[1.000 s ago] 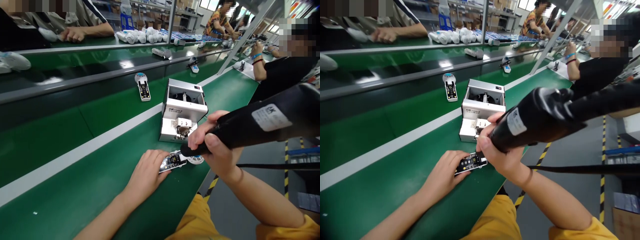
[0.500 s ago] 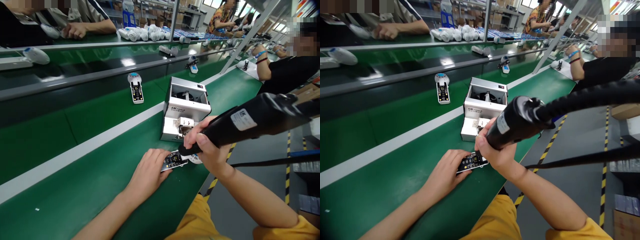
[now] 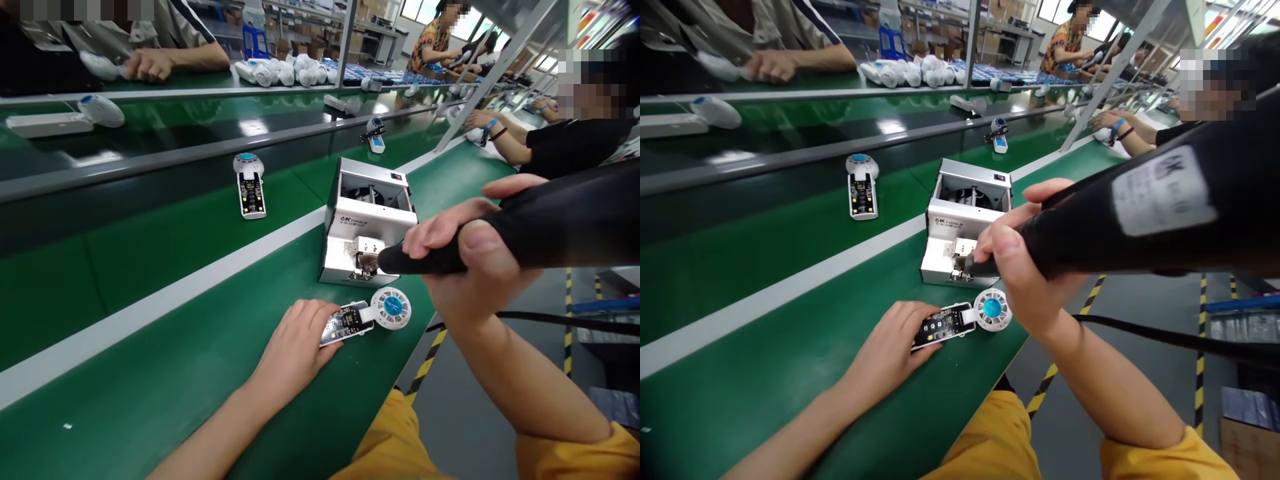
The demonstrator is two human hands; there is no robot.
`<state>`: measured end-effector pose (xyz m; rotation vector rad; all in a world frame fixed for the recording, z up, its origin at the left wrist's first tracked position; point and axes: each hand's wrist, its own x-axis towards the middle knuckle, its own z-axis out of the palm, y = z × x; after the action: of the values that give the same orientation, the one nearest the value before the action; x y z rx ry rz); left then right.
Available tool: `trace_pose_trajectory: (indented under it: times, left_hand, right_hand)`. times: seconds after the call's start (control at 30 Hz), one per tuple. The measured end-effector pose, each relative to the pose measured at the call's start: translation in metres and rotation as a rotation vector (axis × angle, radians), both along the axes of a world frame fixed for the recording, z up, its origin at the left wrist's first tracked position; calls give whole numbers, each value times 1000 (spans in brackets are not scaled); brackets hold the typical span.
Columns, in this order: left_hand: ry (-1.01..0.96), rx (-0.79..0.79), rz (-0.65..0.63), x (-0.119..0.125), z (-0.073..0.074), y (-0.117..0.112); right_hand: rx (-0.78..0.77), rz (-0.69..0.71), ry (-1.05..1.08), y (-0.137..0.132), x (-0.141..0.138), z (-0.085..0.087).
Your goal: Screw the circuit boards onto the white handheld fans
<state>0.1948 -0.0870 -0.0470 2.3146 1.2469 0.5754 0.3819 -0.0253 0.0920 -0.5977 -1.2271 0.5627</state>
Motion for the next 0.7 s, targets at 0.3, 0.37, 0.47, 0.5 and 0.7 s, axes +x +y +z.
trace_pose_trajectory:
  times: [0.3, 0.37, 0.47, 0.5, 0.7]
  left_hand:
    - [5, 5, -1, 0, -1, 1]
    - [5, 3, -2, 0, 0, 1]
    - [9, -16, -5, 1, 2, 1]
    - [12, -23, -4, 1, 3, 2]
    - [16, -20, 4, 2, 5, 2]
  right_hand:
    - [-114, 131, -38, -6, -3, -12]
    - [-171, 212, -113, -21, 4, -15]
    - [-227, 292, -168, -42, 13, -25]
    - [-236, 307, -167, -47, 15, -29]
    - [-245, 322, -161, -53, 14, -44]
